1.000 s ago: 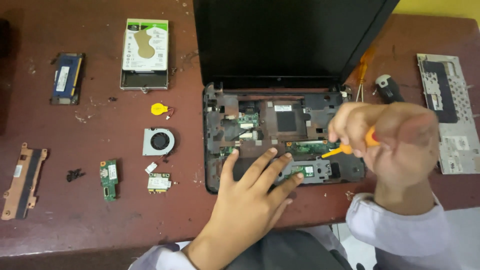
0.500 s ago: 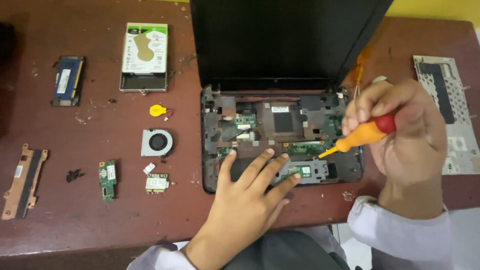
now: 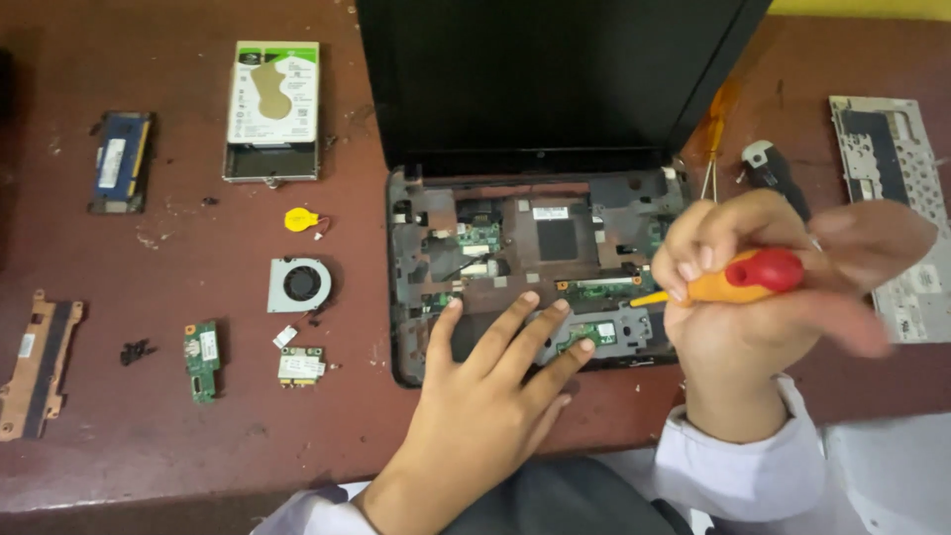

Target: The person uses a screwdriver to remove screws from a hard drive caddy and then unscrews components from the laptop's motherboard. They place the hard drive and other parts on the table.

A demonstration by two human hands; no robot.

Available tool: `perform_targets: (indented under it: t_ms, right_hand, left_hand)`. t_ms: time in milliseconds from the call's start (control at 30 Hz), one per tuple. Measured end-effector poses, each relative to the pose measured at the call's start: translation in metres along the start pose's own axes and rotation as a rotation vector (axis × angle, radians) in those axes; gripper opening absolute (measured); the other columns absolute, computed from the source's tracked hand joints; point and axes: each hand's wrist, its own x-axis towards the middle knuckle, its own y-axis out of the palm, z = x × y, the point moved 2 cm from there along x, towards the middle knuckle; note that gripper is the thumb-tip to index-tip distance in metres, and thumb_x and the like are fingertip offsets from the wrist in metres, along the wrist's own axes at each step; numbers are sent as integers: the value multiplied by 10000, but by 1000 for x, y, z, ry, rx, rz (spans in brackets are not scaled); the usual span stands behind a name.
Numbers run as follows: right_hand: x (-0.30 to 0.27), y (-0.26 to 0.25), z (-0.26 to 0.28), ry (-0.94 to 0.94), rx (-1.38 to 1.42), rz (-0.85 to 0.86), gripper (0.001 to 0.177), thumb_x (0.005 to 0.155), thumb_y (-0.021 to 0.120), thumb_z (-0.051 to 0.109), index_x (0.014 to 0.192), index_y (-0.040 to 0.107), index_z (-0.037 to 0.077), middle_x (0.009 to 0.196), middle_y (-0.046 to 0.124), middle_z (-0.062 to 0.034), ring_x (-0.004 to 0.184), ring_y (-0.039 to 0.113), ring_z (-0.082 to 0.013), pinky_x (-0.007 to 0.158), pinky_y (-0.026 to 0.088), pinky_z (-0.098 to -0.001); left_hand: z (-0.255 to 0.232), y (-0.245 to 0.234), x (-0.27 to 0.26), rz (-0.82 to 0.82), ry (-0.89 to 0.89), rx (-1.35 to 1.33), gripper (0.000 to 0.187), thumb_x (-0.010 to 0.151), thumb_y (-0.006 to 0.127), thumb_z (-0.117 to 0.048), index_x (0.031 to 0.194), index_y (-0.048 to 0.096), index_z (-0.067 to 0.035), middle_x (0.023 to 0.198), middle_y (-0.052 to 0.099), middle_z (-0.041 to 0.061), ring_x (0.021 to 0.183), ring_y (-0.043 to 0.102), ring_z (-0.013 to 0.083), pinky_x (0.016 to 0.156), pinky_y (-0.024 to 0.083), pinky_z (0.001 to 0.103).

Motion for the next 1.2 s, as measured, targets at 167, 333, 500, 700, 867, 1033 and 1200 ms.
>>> perform_targets:
  t_ms: [167,333,500,700,867,1033,1200]
  right_hand:
    - [-4,6,14,-384,-72,41,398,890,764,236,1213,552,139,1045,684,-92,870,732,-164,652,698,-242]
    - [-6,9,40,-188,-516,-30,237,1046,621,111,1205,518,-32,1112,635,-196,937,795,-336,747,715,-330]
    - [-6,6,54,-80,-750,32,237,1200,376,84,1179,486,-125,1110,642,-292,1001,709,-371,944,637,-433]
    - [-11,13,52,-131,-840,-45,206,1135,553,124,1092,500,-71,1101,525,-259,1036,547,-307,874,515,-369]
    - [-8,13,71,-36,-932,22,262,1034,710,-157,1273,600,-165,1287,485,-297,1095,546,-313,991,540,-352]
    - [-12,-3,56,37,-679,-1,111,1071,402,-59,1181,410,-65,1187,582,-321,1037,613,-373,968,575,-424]
    - [-11,12,70,-57,-950,15,168,1080,677,-39,1152,536,-95,1194,472,-230,939,494,-235,941,479,-320]
  left_hand:
    - [0,-1,1,20,-9,-3,471,850,786,-386,1301,689,-290,1475,575,47,1396,503,245,1028,357,688]
    - [0,-2,0,11,6,8,502,851,796,-397,1328,685,-285,1478,574,57,1398,506,259,1033,366,695]
    - [0,-2,1,17,4,6,495,844,799,-397,1313,689,-283,1481,573,56,1400,503,250,1030,368,689]
    - [0,-1,0,20,2,19,485,846,789,-402,1306,686,-289,1485,563,51,1402,498,244,1028,368,675]
    - [1,-2,0,5,3,16,512,830,806,-398,1314,684,-289,1479,573,50,1401,502,244,1039,367,678]
    - [0,-2,0,15,7,15,491,843,785,-396,1310,686,-283,1483,564,54,1403,494,245,1037,362,683]
    - [1,-1,-2,-3,16,18,503,845,791,-395,1320,675,-280,1490,561,56,1405,495,251,1036,367,681]
